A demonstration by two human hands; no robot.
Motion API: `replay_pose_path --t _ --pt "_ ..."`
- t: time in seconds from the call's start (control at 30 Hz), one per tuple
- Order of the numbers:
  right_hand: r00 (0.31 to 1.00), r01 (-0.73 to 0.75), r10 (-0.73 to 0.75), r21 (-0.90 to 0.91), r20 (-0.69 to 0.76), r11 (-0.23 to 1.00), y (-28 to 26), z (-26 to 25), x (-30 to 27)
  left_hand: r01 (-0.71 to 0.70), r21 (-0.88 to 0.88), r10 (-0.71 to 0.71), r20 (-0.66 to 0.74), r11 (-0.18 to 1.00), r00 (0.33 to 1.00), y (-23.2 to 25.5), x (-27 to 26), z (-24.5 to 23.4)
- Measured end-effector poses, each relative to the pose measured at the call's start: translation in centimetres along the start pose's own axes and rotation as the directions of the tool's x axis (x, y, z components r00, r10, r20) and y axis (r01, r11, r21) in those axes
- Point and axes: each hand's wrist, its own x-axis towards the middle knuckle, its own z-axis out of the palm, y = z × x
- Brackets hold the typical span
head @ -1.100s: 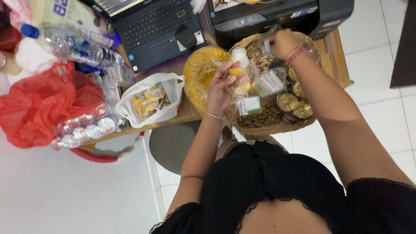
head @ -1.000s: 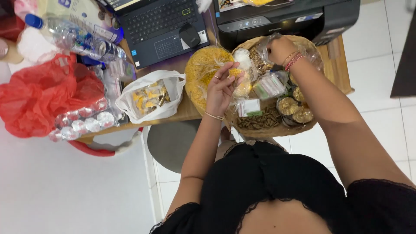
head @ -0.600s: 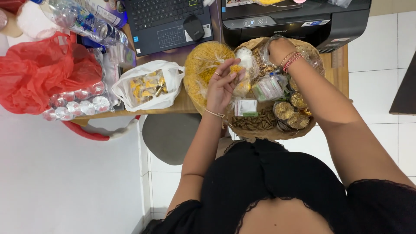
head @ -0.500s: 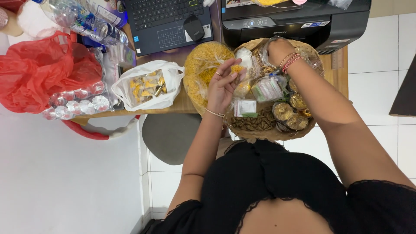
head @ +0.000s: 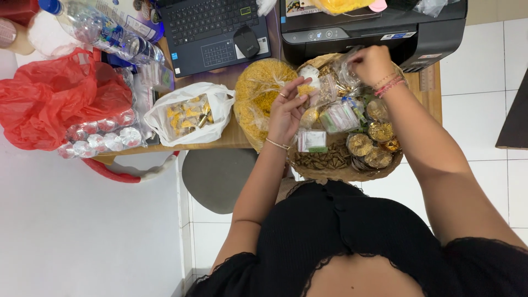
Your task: The person places small plastic bags into a larger yellow mesh bag by hand, picking up various items from a basket on a desk.
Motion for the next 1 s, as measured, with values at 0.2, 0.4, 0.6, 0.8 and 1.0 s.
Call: replay_pose_path --t 0.2,0.4,0.6,0.8,1.0 --pt "0.963 0.09 -0.033 0.202 -0.268 0.975 -4.5 -5.2 -6.2 0.058 0.033 -0.058 -0.023 0.998 0.998 -0.1 0.4 0.3" --pt "0.892 0.424 -0.345 0.281 -0.292 0.861 -11.9 -7.3 -10.9 0.076 -0.016 -0.076 0.01 0.997 0.997 -1.4 1.2 -0.9" --pt "0.815 0.534 -0.498 0.046 -0.297 0.844 -12.9 -5.2 -11.1 0.095 -0.073 -0.091 0.053 0.993 0.994 -0.4 0.5 -1.4" --pt "0.82 0.519 -0.491 0.022 -0.293 0.854 -14.9 -4.2 -11.7 0.114 -0.108 -0.109 0.05 0.988 0.993 0.8 -0.5 -1.9" --pt "0.847 0.478 -0.401 0.17 -0.349 0.862 -16.5 -3.2 -12.3 0.095 -0.199 -0.08 0.082 0.975 0.993 0.1 0.3 -5.3"
